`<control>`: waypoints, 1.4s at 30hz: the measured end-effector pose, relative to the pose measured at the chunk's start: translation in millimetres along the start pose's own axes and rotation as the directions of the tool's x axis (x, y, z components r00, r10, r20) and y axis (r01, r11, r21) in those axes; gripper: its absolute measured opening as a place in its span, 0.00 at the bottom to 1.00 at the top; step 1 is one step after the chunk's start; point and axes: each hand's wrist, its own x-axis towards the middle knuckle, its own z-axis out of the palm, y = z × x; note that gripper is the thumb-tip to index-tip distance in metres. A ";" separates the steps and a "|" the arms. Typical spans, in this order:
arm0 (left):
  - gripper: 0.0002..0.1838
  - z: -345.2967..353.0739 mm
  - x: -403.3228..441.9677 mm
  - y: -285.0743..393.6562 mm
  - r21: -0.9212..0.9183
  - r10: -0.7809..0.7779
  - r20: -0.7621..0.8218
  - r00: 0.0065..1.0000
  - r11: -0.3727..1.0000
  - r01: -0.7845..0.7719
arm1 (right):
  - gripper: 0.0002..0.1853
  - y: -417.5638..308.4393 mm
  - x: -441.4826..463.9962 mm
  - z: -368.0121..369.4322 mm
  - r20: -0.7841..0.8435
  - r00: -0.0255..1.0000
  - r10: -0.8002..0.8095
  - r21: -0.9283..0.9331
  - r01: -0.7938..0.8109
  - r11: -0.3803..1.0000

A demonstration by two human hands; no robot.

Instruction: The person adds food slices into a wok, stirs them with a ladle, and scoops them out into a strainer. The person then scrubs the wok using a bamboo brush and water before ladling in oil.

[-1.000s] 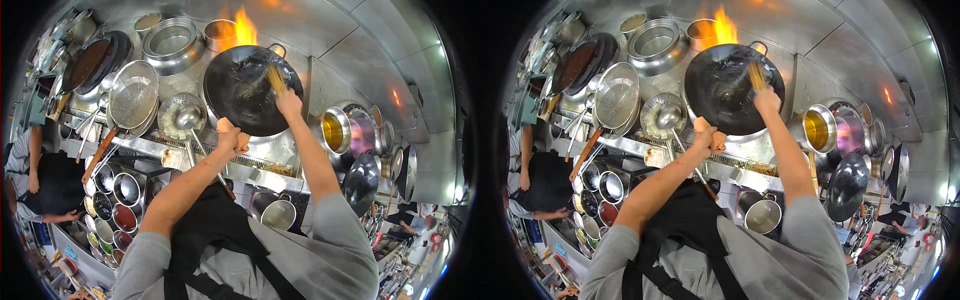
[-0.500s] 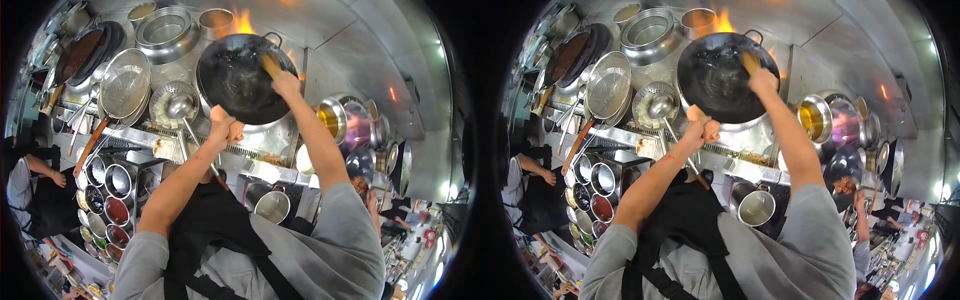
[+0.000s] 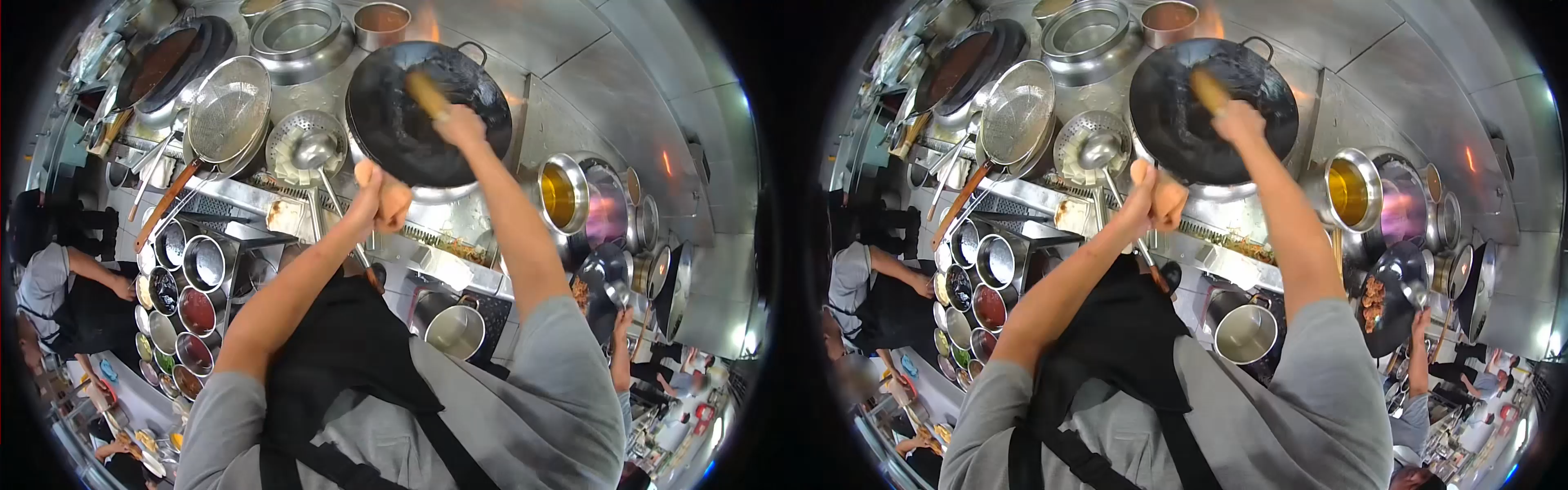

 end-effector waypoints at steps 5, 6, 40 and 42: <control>0.18 37.7 37.9 -0.3 -0.050 -0.053 -0.184 0.982 0.998 0.044 | 0.20 -40.3 -89.1 -56.1 0.235 0.926 -0.296 -0.202 0.345 0.917; 0.10 27.2 70.3 -24.2 0.003 0.041 -0.206 0.978 0.999 -0.041 | 0.20 -23.6 -88.4 -67.2 0.342 0.910 -0.235 -0.323 0.349 0.880; 0.37 -9.8 -39.4 50.8 0.612 0.506 0.046 0.861 0.667 -0.425 | 0.33 112.9 -216.9 -72.6 0.051 0.999 0.008 0.268 -0.021 0.963; 0.40 22.3 -46.2 65.0 0.700 0.628 0.038 0.777 0.538 -0.470 | 0.33 120.5 -227.4 -38.4 -0.061 0.997 0.051 0.644 0.000 0.765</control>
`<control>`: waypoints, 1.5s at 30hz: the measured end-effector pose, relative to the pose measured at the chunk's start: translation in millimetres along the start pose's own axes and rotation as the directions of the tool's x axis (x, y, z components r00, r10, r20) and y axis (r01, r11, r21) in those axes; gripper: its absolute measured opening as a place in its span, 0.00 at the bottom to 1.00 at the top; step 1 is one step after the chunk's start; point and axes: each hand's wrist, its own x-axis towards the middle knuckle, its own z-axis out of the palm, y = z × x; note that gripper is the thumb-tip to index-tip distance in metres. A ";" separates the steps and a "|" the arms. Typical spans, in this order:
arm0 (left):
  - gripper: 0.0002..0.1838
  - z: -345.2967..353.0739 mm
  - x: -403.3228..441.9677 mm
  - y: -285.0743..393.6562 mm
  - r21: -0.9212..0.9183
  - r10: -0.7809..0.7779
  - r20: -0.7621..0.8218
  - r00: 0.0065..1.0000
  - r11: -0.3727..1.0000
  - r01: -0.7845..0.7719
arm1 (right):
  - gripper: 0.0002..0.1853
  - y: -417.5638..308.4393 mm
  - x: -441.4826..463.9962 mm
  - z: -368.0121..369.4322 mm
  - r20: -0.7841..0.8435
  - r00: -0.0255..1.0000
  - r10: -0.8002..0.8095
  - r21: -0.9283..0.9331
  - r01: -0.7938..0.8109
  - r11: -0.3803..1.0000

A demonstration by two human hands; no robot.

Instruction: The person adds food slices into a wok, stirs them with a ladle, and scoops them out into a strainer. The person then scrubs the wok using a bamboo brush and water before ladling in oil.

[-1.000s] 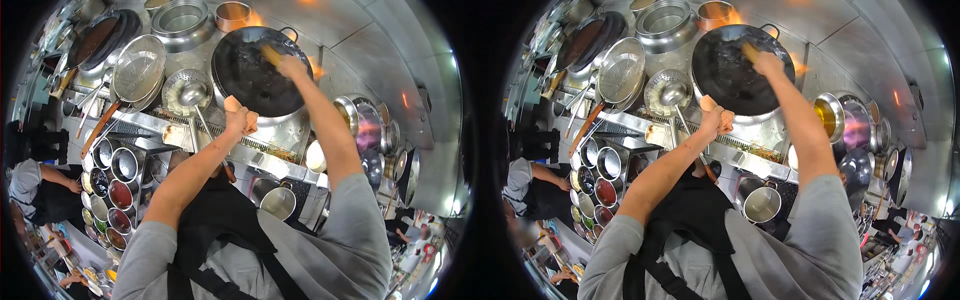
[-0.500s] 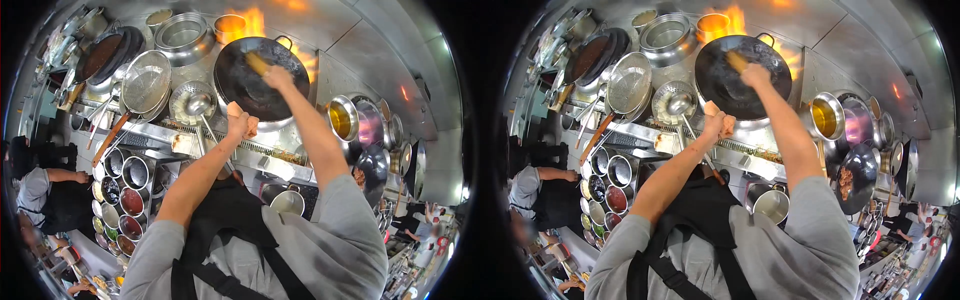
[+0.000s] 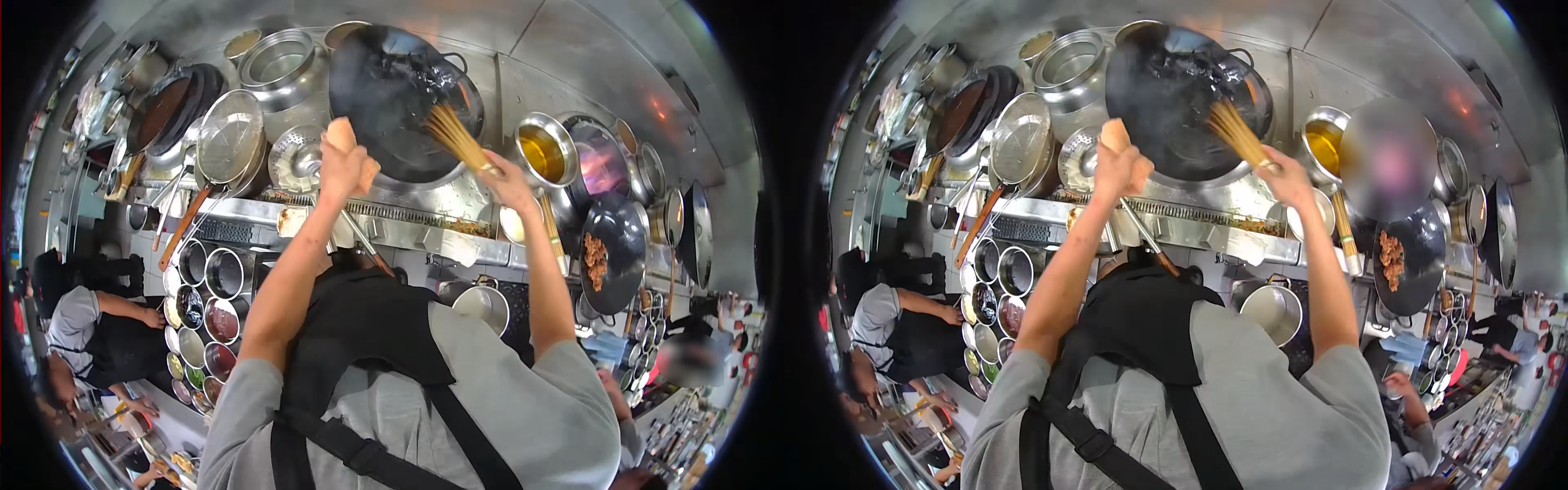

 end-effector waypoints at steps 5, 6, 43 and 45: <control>0.44 25.9 1.0 105.5 0.349 0.221 -0.121 0.968 0.922 -0.167 | 0.32 -25.9 -30.7 49.2 -0.032 0.987 -0.157 0.161 0.160 0.974; 0.39 31.8 1.5 123.3 0.384 0.198 -0.105 0.975 0.912 -0.144 | 0.32 -29.1 -28.0 56.0 -0.041 0.990 -0.138 0.159 0.142 0.977; 0.22 -72.7 -54.8 0.9 -0.633 -0.278 0.606 0.745 0.399 0.664 | 0.11 -73.9 -70.6 249.1 0.369 0.877 0.307 0.306 -0.426 0.851; 0.26 -106.8 -65.4 36.0 -0.648 -0.313 0.589 0.745 0.368 0.667 | 0.14 -53.5 -3.6 275.4 0.144 0.984 -0.106 0.171 0.080 0.982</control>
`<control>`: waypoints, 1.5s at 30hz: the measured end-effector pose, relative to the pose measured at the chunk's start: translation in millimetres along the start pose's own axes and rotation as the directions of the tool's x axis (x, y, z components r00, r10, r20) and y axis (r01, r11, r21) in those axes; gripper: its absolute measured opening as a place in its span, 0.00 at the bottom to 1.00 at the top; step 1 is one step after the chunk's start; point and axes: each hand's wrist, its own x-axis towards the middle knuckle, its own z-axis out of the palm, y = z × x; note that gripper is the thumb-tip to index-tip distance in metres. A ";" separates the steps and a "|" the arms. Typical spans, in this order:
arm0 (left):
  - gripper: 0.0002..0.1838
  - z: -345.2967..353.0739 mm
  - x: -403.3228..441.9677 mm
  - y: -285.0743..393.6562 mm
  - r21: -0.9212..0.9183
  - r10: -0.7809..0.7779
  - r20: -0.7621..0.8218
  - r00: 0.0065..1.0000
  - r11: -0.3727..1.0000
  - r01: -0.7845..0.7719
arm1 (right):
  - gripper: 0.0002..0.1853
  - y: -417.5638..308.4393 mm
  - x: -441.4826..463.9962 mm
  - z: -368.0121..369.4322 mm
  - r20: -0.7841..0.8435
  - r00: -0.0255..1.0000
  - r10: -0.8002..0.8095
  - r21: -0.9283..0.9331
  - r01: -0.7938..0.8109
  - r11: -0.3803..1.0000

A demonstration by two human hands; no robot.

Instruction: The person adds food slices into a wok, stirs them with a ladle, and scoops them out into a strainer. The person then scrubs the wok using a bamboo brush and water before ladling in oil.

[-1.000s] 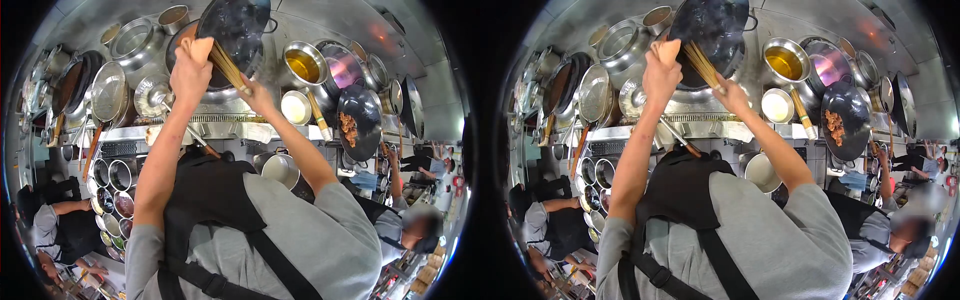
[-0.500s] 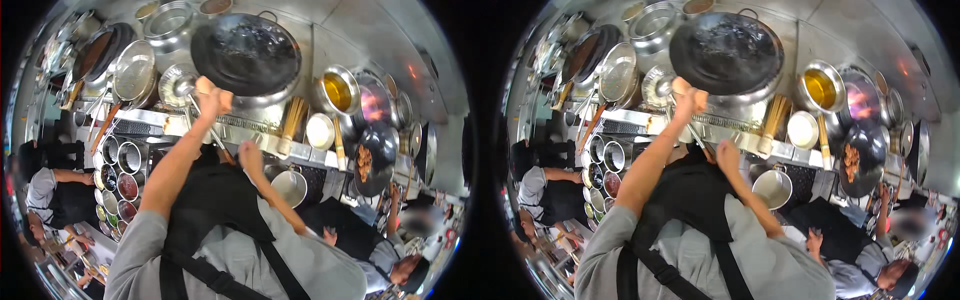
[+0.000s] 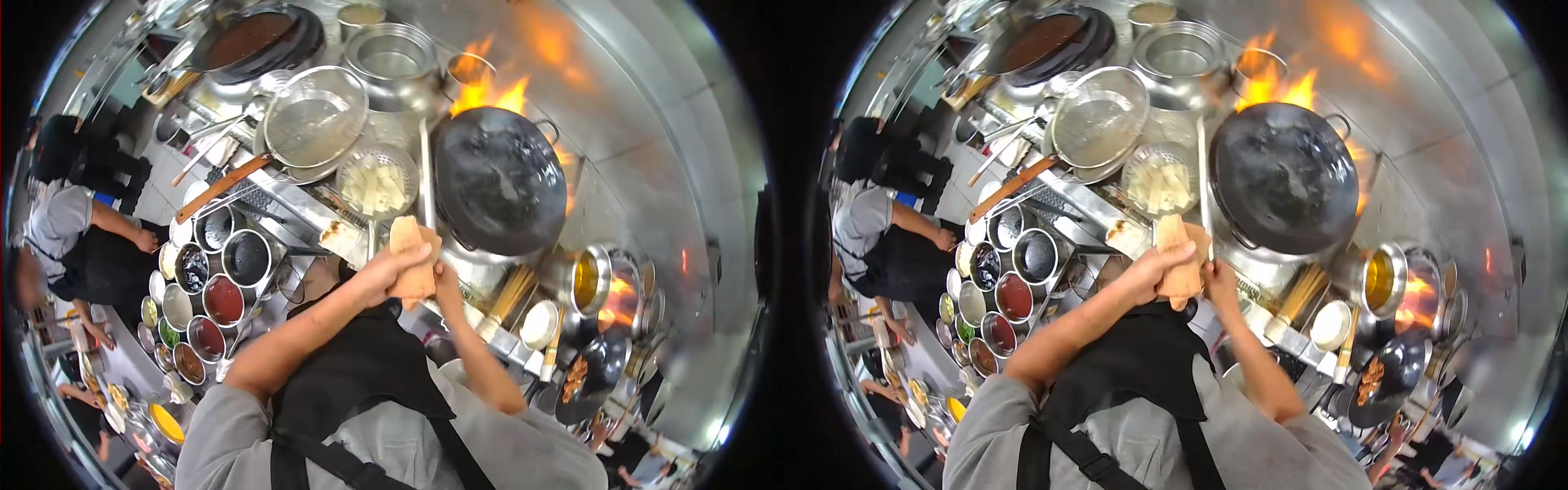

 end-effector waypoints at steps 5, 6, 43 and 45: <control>0.27 -41.2 -10.6 1.3 0.197 0.304 -0.010 0.953 0.934 -0.297 | 0.16 -114.5 242.2 -4.1 -0.086 0.995 -0.048 -0.218 0.028 0.976; 0.27 -48.7 -12.8 2.8 0.155 0.346 -0.021 0.938 0.928 -0.338 | 0.16 -147.5 271.5 -4.5 -0.005 0.987 0.162 -0.132 -0.161 0.978; 0.30 -39.8 -21.5 29.0 0.197 0.499 -0.130 0.857 0.860 -0.471 | 0.08 -123.8 359.3 11.0 0.692 0.707 -0.147 0.630 -0.691 -0.356; 0.30 -33.2 -28.9 17.9 0.188 0.468 -0.147 0.871 0.878 -0.440 | 0.09 -120.2 325.5 -3.6 0.636 0.734 -0.239 0.637 -0.674 -0.374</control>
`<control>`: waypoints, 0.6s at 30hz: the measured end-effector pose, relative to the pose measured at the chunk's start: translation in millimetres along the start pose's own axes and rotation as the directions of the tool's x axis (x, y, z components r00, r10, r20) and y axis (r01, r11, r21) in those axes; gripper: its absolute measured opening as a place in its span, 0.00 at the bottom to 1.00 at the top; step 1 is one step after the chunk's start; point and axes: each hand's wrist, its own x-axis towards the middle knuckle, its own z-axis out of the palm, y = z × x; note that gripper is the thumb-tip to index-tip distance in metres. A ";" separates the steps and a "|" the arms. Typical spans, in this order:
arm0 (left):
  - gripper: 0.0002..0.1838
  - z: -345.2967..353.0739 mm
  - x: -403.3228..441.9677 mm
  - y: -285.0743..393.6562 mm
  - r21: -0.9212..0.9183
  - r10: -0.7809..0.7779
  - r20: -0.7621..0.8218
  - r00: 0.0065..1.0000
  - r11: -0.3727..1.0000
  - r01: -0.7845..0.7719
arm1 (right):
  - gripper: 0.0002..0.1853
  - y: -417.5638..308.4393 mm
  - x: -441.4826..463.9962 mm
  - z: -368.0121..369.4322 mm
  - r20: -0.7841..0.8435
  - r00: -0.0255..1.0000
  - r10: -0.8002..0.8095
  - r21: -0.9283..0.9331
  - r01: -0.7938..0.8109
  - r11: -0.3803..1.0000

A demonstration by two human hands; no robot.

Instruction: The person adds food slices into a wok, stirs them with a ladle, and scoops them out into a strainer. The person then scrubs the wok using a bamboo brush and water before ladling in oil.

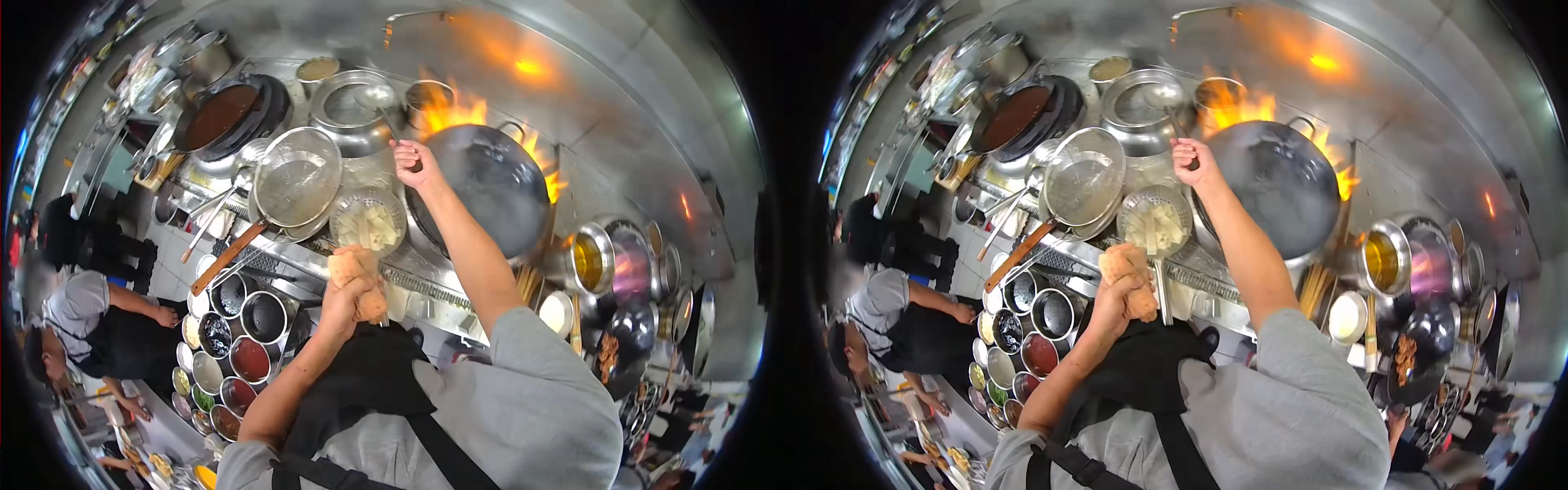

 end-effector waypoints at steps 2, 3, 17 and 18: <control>0.31 3.6 -1.0 -14.9 -0.018 -0.002 -0.025 1.000 1.000 0.002 | 0.07 18.3 -50.3 23.9 0.154 0.988 -0.011 0.009 0.010 1.000; 0.31 11.2 -3.2 -19.3 -0.012 -0.022 -0.009 1.000 1.000 0.022 | 0.07 26.2 -80.7 38.4 0.148 0.988 -0.036 0.016 0.034 0.999; 0.21 47.8 -43.5 -102.0 0.259 -0.270 0.149 0.951 0.939 0.226 | 0.06 100.4 -355.8 42.2 -0.426 0.879 -0.214 -0.450 -0.001 0.893; 0.20 47.1 -46.1 -103.9 0.258 -0.271 0.189 0.944 0.941 0.219 | 0.08 113.3 -363.6 29.9 -0.442 0.801 -0.404 -0.769 -0.105 0.631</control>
